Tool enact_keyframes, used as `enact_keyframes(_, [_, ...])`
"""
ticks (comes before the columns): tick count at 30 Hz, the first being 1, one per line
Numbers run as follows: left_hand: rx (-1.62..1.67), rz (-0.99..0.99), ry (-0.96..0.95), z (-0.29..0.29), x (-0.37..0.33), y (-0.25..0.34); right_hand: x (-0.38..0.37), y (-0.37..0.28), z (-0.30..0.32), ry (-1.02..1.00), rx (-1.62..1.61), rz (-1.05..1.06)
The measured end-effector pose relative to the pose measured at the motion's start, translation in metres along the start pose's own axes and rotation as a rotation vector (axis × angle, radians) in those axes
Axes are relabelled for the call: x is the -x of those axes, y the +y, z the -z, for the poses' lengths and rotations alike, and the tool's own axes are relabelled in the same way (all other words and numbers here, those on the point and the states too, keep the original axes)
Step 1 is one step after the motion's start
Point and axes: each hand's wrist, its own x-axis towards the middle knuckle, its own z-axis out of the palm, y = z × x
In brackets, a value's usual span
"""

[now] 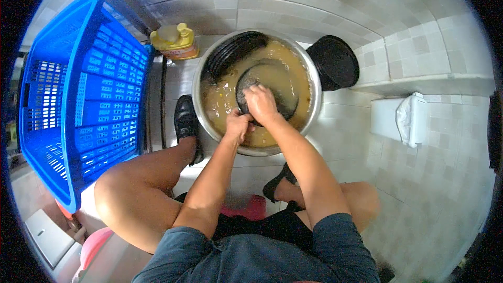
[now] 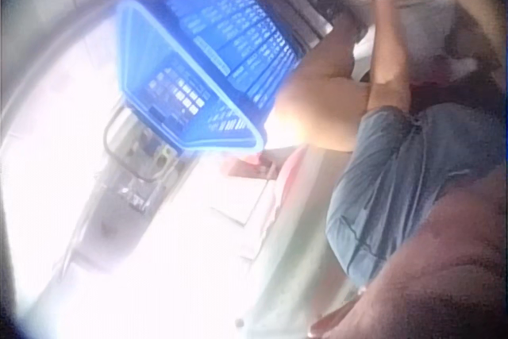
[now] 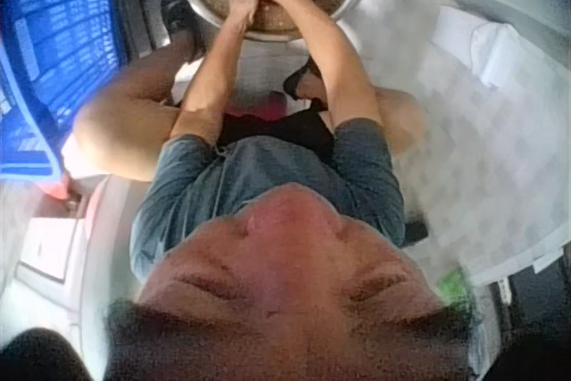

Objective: The person scrubs several round black lids using a steel wool pad in a large basin of water, then places them into a blue plastic basket.

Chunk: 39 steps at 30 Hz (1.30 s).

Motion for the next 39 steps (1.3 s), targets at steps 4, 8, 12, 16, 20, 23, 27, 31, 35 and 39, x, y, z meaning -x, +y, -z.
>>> enact_keyframes(4, [0.133, 0.048, 0.017, -0.001, -0.006, -0.004, -0.036, 0.024, -0.010, 0.082, 0.215, 0.000])
enact_keyframes(8, [0.145, 0.207, 0.112, 0.004, -0.002, 0.001, -0.057, 0.046, 0.003, -0.114, 0.390, -0.088])
enact_keyframes(12, [0.186, 0.227, 0.119, 0.007, -0.002, 0.001, -0.041, 0.068, 0.022, -0.169, 0.464, -0.160])
enact_keyframes(16, [0.248, 0.169, 0.126, -0.001, 0.006, 0.006, 0.003, 0.080, 0.044, -0.277, 0.483, -0.207])
enact_keyframes(20, [0.291, 0.175, 0.093, 0.010, -0.002, 0.000, 0.052, 0.063, 0.055, -0.341, 0.407, -0.193])
enact_keyframes(23, [0.296, 0.187, 0.062, 0.007, -0.005, -0.006, 0.079, 0.047, 0.053, -0.332, 0.328, -0.121])
enact_keyframes(27, [0.313, 0.116, -0.027, 0.015, -0.003, -0.005, 0.074, 0.005, 0.037, -0.315, 0.185, -0.024])
enact_keyframes(31, [0.458, 0.217, -0.065, 0.022, 0.010, 0.010, 0.037, -0.021, 0.019, -0.284, 0.090, 0.025])
enact_keyframes(35, [0.475, 0.226, -0.100, 0.038, -0.002, 0.008, -0.019, -0.043, -0.004, -0.181, 0.092, 0.021])
enact_keyframes(39, [0.508, 0.232, -0.098, 0.033, -0.004, -0.001, -0.057, -0.039, -0.019, -0.111, 0.124, -0.191])
